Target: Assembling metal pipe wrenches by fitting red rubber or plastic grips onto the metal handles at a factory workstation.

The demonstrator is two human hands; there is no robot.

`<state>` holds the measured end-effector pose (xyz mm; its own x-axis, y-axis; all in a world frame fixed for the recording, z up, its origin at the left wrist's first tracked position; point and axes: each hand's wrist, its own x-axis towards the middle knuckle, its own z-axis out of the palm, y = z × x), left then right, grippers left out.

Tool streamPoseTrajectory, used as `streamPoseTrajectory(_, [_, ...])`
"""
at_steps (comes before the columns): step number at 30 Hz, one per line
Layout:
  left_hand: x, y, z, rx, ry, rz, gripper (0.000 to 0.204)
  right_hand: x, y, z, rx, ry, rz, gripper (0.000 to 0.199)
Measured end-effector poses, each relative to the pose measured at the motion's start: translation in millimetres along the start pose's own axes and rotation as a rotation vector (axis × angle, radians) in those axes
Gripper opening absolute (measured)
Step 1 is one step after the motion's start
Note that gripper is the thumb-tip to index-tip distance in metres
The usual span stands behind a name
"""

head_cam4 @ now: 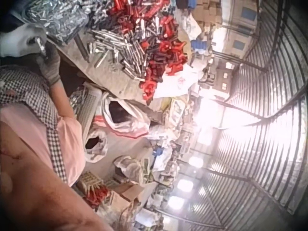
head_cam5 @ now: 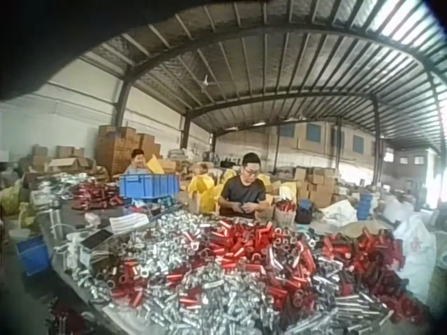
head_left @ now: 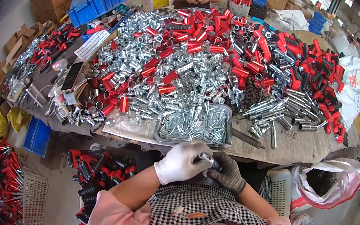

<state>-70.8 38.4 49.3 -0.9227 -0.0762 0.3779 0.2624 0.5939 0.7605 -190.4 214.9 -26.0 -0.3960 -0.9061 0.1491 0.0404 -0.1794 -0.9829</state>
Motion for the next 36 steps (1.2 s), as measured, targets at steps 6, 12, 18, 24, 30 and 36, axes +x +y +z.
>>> streamPoseTrajectory(6, [-8.5,-6.7,-15.7,-0.053,0.203,-0.185,0.030,6.6,-27.8,-9.1,-0.350,-0.098,-0.132,0.040])
streamPoseTrajectory(12, [-5.5,-8.4,-4.8,-0.257,0.085,-0.392,0.028,2.8,-33.4,-10.1,-0.628,-0.078,-0.100,0.042])
streamPoseTrajectory(18, [13.6,-6.1,-7.8,-0.297,-0.021,-0.392,0.014,0.4,-14.2,-13.7,-0.334,-0.003,-0.229,0.048])
streamPoseTrajectory(24, [57.8,-33.1,-21.0,-0.125,-0.036,-0.218,0.017,-15.8,1.3,-37.1,-0.161,0.117,-0.057,0.054])
streamPoseTrajectory(30, [166.5,-112.6,-36.9,0.837,0.274,0.110,0.047,-23.9,0.1,-49.9,0.129,0.285,0.137,0.050])
streamPoseTrajectory(36, [218.7,-162.2,-41.8,0.857,0.037,-0.022,0.038,-26.8,-11.9,-49.0,0.437,0.357,0.135,0.050])
